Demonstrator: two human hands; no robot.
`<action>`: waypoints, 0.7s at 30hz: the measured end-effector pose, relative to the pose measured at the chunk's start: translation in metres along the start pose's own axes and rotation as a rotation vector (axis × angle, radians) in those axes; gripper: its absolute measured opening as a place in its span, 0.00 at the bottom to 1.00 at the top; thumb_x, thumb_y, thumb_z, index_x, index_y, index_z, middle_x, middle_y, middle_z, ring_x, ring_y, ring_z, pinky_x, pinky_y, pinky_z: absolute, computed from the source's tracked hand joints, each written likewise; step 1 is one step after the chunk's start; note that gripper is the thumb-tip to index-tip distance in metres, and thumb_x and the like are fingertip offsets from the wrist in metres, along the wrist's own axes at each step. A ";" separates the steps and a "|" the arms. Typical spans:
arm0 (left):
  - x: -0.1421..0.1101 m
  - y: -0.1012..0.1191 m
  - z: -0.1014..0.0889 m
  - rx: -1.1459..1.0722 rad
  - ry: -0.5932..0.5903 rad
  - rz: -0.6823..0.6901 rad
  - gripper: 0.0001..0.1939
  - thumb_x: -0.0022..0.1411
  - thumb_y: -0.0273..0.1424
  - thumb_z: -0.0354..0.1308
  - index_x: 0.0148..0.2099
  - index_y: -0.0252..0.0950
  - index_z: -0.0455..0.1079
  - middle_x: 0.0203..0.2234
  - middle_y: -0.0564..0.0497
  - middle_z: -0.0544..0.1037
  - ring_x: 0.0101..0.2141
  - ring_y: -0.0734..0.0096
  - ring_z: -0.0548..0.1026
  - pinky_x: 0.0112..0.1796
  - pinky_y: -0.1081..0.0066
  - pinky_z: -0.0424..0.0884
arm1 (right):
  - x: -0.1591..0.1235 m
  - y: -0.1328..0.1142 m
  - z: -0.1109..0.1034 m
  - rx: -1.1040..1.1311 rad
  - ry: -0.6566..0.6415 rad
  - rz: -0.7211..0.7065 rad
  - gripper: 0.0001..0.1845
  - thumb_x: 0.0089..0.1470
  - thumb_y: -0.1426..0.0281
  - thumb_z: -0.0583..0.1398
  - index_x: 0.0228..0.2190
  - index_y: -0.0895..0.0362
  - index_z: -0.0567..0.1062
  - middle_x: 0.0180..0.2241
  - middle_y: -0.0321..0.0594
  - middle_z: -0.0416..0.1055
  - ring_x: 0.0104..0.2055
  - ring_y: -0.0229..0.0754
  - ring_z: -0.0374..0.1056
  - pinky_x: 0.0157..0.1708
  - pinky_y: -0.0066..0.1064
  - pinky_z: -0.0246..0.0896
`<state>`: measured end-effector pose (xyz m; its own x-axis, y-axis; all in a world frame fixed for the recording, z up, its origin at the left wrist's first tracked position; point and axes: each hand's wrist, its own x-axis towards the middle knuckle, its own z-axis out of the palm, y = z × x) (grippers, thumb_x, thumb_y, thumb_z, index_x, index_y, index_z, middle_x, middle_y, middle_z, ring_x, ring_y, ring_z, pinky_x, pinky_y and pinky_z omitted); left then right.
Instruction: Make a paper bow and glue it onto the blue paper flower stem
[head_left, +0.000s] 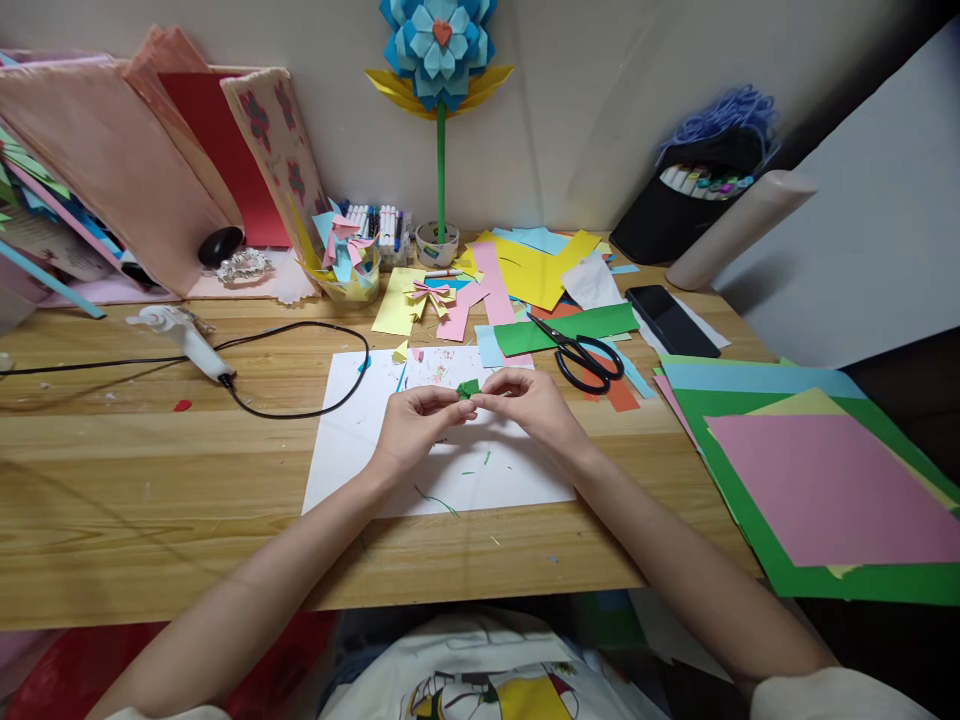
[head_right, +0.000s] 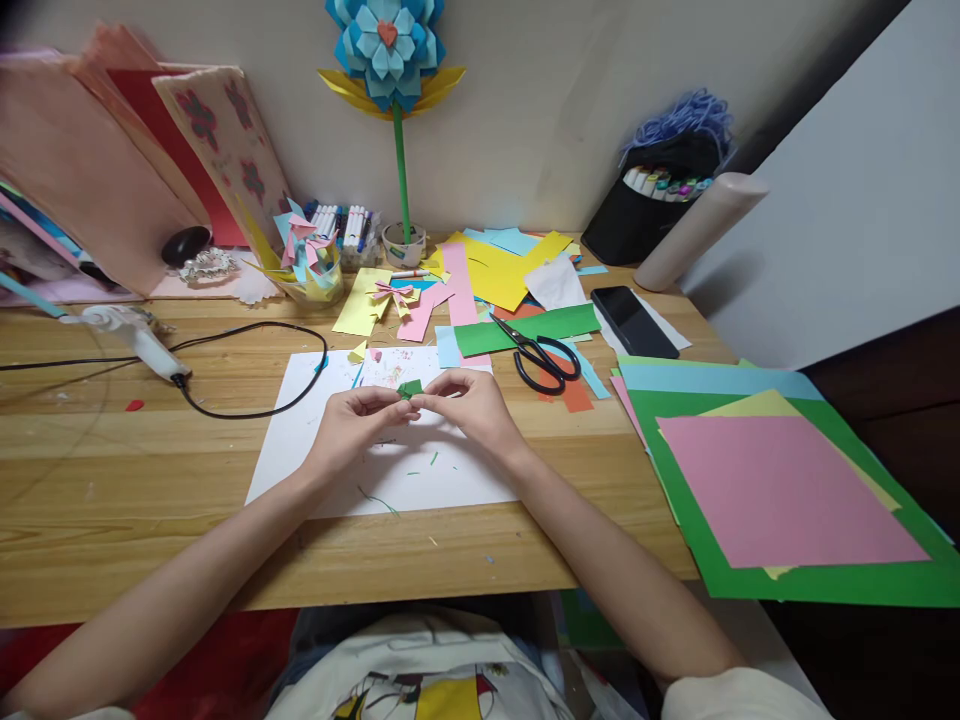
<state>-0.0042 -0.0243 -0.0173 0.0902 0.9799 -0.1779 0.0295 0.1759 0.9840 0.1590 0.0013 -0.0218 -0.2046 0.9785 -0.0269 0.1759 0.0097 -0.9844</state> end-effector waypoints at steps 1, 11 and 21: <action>0.000 0.000 0.000 -0.004 -0.003 -0.007 0.15 0.44 0.39 0.65 0.29 0.32 0.74 0.24 0.47 0.79 0.28 0.67 0.76 0.33 0.69 0.71 | 0.000 0.000 0.000 0.014 -0.003 -0.002 0.13 0.36 0.62 0.67 0.20 0.59 0.73 0.22 0.37 0.71 0.26 0.37 0.65 0.27 0.29 0.60; 0.003 0.001 -0.006 -0.259 -0.085 -0.188 0.15 0.45 0.39 0.65 0.31 0.31 0.75 0.28 0.47 0.79 0.33 0.70 0.76 0.42 0.68 0.69 | -0.006 -0.001 -0.002 -0.279 0.065 -0.641 0.03 0.48 0.73 0.61 0.28 0.54 0.77 0.29 0.39 0.71 0.33 0.38 0.68 0.32 0.30 0.65; 0.004 -0.001 -0.008 -0.296 -0.106 -0.193 0.12 0.45 0.36 0.65 0.28 0.31 0.74 0.23 0.51 0.77 0.28 0.75 0.74 0.39 0.71 0.69 | -0.002 0.007 -0.006 -0.759 0.040 -0.996 0.05 0.52 0.72 0.58 0.30 0.53 0.76 0.27 0.39 0.70 0.30 0.37 0.64 0.29 0.29 0.61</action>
<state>-0.0122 -0.0200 -0.0183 0.2137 0.9135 -0.3461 -0.2318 0.3916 0.8905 0.1666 0.0003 -0.0271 -0.5405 0.4829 0.6889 0.4737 0.8514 -0.2252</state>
